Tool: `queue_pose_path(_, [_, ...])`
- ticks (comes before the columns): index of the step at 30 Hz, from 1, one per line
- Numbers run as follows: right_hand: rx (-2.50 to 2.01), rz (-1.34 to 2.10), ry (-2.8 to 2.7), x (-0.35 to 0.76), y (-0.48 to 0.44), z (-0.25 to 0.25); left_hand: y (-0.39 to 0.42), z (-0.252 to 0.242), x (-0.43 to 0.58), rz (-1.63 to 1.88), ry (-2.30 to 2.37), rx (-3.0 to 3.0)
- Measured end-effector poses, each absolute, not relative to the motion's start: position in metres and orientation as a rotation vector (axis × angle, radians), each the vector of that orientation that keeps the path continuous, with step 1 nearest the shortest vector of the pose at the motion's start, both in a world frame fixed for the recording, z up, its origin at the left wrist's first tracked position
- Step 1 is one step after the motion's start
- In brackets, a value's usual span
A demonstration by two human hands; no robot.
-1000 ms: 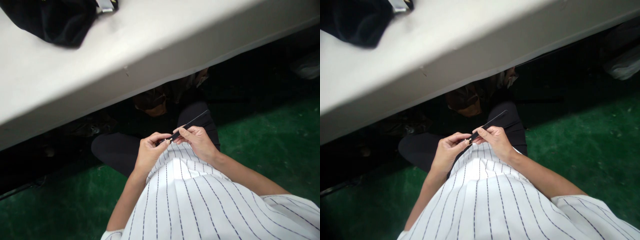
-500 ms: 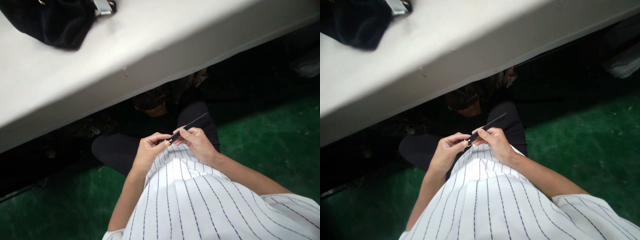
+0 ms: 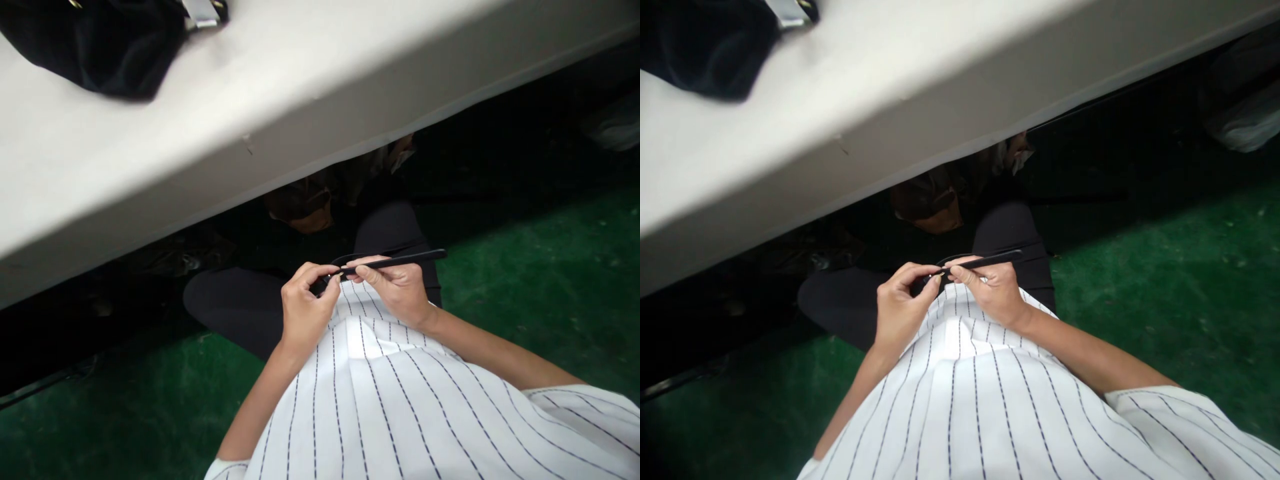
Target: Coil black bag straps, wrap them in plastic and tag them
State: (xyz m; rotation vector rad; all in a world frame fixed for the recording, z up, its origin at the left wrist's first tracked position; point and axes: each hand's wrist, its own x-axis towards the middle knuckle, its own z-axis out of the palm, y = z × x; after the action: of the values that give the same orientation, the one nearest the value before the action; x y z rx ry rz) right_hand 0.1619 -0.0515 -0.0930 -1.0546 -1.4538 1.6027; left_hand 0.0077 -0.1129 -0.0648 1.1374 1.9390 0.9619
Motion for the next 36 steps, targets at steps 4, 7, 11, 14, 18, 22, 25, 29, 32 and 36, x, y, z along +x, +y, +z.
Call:
queue_pose_path(4, [-1.017,1.344,-1.633,0.159,-0.054,-0.093,-0.114,-0.071,0.019,1.018,2.032,1.205])
queue_pose_path(7, [-0.975,1.224,-1.676,0.158,-0.056,-0.093,-0.115,-0.073,0.024,1.039,2.081,1.211])
queue_pose_path(11, [-0.905,1.167,-1.726,0.158,-0.062,-0.092,-0.116,-0.072,0.028,1.054,2.109,1.21])
queue_pose_path(14, [-0.865,1.16,-1.731,0.159,-0.066,-0.091,-0.116,-0.071,0.031,1.096,2.143,1.199])
queue_pose_path(18, [-0.867,1.144,-1.719,0.159,-0.067,-0.088,-0.117,-0.074,0.037,1.161,2.194,1.24])
queue_pose_path(22, [-0.871,1.173,-1.713,0.158,-0.068,-0.086,-0.117,-0.075,0.041,1.208,2.24,1.289])
queue_pose_path(25, [-0.852,1.199,-1.702,0.158,-0.068,-0.085,-0.117,-0.073,0.041,1.268,2.22,1.25])
queue_pose_path(29, [-0.817,1.231,-1.718,0.158,-0.069,-0.086,-0.118,-0.07,0.037,1.338,2.08,1.013])
queue_pose_path(32, [-0.734,1.233,-1.728,0.159,-0.07,-0.086,-0.12,-0.07,0.035,1.382,1.969,0.864])
queue_pose_path(36, [-0.718,1.266,-1.733,0.159,-0.07,-0.084,-0.122,-0.072,0.036,1.405,1.933,0.775])
